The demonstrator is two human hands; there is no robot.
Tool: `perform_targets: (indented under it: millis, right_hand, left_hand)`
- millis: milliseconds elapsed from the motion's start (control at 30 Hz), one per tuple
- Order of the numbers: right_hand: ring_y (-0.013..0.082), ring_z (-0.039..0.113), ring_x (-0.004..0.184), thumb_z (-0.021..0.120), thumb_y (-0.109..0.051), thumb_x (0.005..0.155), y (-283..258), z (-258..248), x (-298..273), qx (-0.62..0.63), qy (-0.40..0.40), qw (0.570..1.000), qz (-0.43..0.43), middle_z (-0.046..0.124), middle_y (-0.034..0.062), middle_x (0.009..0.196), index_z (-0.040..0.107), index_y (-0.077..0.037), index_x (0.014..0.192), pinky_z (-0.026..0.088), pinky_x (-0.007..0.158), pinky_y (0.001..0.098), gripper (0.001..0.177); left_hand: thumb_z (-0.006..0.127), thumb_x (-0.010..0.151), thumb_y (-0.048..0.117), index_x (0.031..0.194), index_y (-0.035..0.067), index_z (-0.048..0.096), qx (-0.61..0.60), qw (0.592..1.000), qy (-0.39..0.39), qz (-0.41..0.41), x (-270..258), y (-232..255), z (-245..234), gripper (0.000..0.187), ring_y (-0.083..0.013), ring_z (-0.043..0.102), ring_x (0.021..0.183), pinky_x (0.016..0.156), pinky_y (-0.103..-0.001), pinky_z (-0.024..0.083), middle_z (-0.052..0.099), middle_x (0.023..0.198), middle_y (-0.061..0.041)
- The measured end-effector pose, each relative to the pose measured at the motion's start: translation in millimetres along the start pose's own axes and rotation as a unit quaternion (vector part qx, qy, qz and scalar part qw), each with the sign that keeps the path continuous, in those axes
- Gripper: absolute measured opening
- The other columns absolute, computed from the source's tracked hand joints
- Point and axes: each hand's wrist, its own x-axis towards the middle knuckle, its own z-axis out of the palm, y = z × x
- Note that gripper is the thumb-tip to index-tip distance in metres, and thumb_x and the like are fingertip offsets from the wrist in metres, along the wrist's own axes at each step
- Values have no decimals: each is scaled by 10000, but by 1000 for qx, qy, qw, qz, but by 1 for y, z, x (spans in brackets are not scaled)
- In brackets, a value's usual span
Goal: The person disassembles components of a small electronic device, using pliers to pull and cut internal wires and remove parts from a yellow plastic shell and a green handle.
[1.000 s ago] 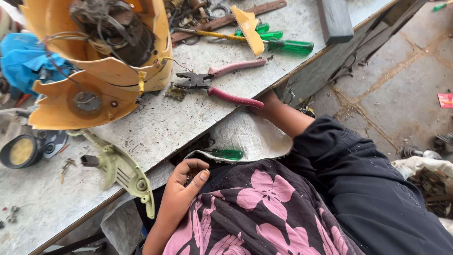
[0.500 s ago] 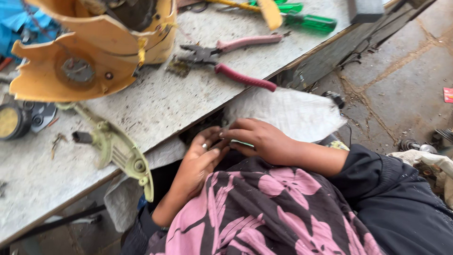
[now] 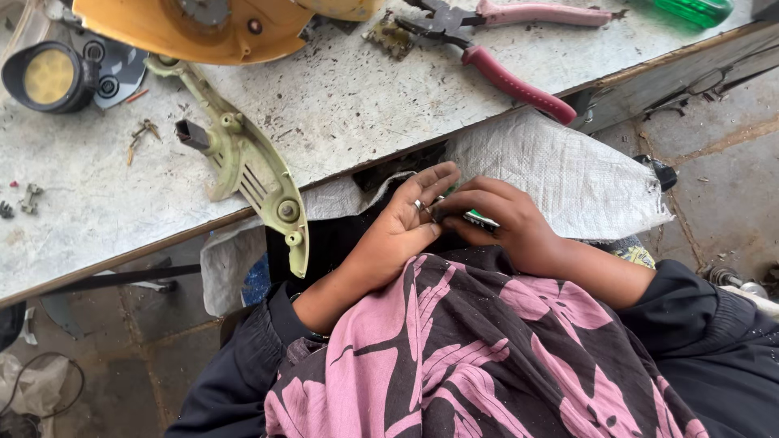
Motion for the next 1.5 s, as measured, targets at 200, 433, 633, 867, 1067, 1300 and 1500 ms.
perform_targets:
  millis: [200,433,633,867,1067,1300,1500]
  right_hand:
    - [267,677,1038,795,-76,865,-5,-2,3,56,41,997,-39,633,118,1115,679,-70,1129,560,866,365,289]
    - [208,694,938,817,-99,861,4,8,0,57,13,998,22,660,82,1028,688,-66,1110,555,806,310,282]
    - [155,688,923,766,-78,899,5,6,-1,122,0,989,87,669,65,1026,661,-26,1204,551,802,295,327]
    - [130,661,1058,699,-40,958,11,3,-9,315,16,934,166,660,61,1135,649,-31,1116,558,931,271,166]
    - [149,652,1097,683,-1,993,11,-1,-14,332,30,931,149,656,97,1181,642,-6,1101,547,972,292,116]
    - [167,669,1092,633,3,999,5,-4,-17,412,71,895,159,680,125,1179,550,-20,1037,557,978,333,94]
    - [178,662,977,630,-3,1029,10,-1,-16,489,96,845,195,667,136,1117,560,-1,1089,562,908,352,93]
  left_hand:
    - [412,981,-151,1654,69,198,129,990,6,49,-8,10,9,740,-246,420,1533,1241,-334,377,374,1675,-199]
    - [525,1005,-100,1670,151,159,316,946,22,64,-13,14,13,799,-273,688,1310,1106,-336,533,643,1455,-212]
    - [656,950,-26,1645,164,179,396,912,77,74,-15,25,17,865,-281,705,1241,1032,-349,591,585,1471,-220]
    - [798,920,154,1491,108,442,453,877,81,141,-19,43,23,673,-246,729,1133,981,-323,593,680,1293,-144]
    - [805,900,171,1123,62,724,509,836,105,176,-19,45,26,261,-233,732,1003,866,-328,583,717,1077,-84]
    - [792,890,152,1053,19,726,408,903,98,96,-14,44,27,221,-127,739,874,767,-253,587,721,981,-54]
    - [755,925,152,1112,-8,709,251,966,67,0,-10,32,21,250,-72,697,905,803,-230,574,727,1014,-20]
